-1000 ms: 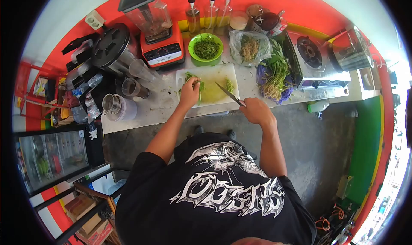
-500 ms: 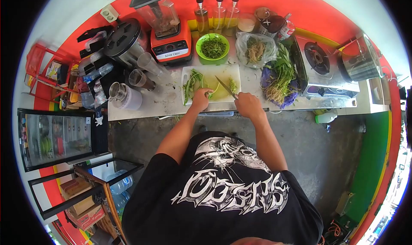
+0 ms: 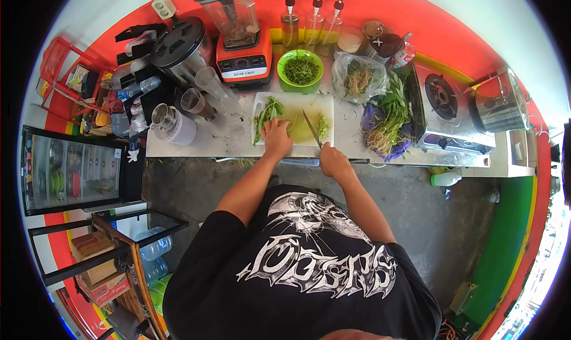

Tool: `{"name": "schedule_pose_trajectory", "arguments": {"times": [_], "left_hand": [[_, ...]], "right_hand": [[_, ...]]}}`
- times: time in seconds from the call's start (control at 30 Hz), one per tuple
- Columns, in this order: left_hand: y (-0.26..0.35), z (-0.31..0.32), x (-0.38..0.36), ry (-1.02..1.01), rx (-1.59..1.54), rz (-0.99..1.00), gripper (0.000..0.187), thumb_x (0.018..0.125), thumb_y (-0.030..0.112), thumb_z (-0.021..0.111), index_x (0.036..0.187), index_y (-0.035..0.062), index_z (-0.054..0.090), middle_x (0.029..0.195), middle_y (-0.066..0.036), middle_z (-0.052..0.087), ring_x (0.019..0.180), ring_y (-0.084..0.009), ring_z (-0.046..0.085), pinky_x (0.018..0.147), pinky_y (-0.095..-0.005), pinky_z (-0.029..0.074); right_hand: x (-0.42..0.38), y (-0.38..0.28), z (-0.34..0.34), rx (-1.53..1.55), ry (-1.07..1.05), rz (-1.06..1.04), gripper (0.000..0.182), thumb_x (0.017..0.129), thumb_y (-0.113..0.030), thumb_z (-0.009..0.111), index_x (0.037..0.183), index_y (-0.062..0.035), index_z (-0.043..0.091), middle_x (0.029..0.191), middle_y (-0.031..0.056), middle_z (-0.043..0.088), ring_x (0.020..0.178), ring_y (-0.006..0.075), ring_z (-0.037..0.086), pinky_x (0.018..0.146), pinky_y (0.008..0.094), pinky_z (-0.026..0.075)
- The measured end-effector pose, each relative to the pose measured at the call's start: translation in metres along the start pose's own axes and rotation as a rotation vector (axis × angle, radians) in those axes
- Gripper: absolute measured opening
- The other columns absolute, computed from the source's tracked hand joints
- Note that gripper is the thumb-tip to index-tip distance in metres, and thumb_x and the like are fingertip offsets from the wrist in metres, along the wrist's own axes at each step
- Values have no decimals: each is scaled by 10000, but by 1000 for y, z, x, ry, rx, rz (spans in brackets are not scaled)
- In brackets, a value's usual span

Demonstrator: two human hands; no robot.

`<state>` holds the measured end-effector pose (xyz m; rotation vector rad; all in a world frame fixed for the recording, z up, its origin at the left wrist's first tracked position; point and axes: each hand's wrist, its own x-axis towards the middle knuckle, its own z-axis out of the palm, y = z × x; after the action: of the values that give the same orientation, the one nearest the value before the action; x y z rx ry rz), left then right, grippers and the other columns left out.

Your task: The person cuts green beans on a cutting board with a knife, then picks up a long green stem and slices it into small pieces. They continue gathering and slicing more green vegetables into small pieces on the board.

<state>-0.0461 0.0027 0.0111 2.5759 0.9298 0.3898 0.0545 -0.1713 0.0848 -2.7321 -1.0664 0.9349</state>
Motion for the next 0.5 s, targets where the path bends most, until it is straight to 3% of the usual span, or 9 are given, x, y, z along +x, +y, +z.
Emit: {"name": "schedule_pose_trajectory", "arguments": {"times": [0.1, 0.2, 0.37, 0.5], "left_hand": [[4, 10, 8, 60, -8, -6, 379, 793, 92, 678, 1171, 96, 691, 1237, -111, 570, 1160, -351, 531, 968, -515, 424], [-2, 26, 18, -10, -149, -16, 343, 817, 88, 657, 1158, 77, 685, 1198, -119, 591, 1116, -349, 550, 965, -485, 443], [1, 27, 18, -61, -140, 165, 262, 870, 29, 565, 1101, 66, 683, 1044, -138, 646, 1047, -360, 590, 948, -453, 465], [7, 30, 9, -68, -195, 202, 267, 859, -5, 549, 1071, 65, 695, 1026, -137, 651, 1048, -360, 589, 946, -457, 469]], "right_hand": [[1, 0, -3, 3, -19, 7, 249, 946, -97, 504, 1149, 44, 525, 1125, 294, 689, 1078, 429, 678, 947, 496, 528], [1, -1, -10, 16, -29, 18, 258, 945, -93, 497, 1157, 50, 533, 1135, 297, 686, 1090, 429, 674, 952, 497, 526], [1, 4, -19, 42, -38, 44, 276, 941, -89, 494, 1163, 66, 550, 1144, 304, 682, 1098, 435, 670, 955, 495, 525], [3, 10, -8, 90, -5, 5, 305, 956, -156, 489, 1149, 70, 556, 1105, 328, 675, 1065, 470, 662, 932, 532, 517]]}}
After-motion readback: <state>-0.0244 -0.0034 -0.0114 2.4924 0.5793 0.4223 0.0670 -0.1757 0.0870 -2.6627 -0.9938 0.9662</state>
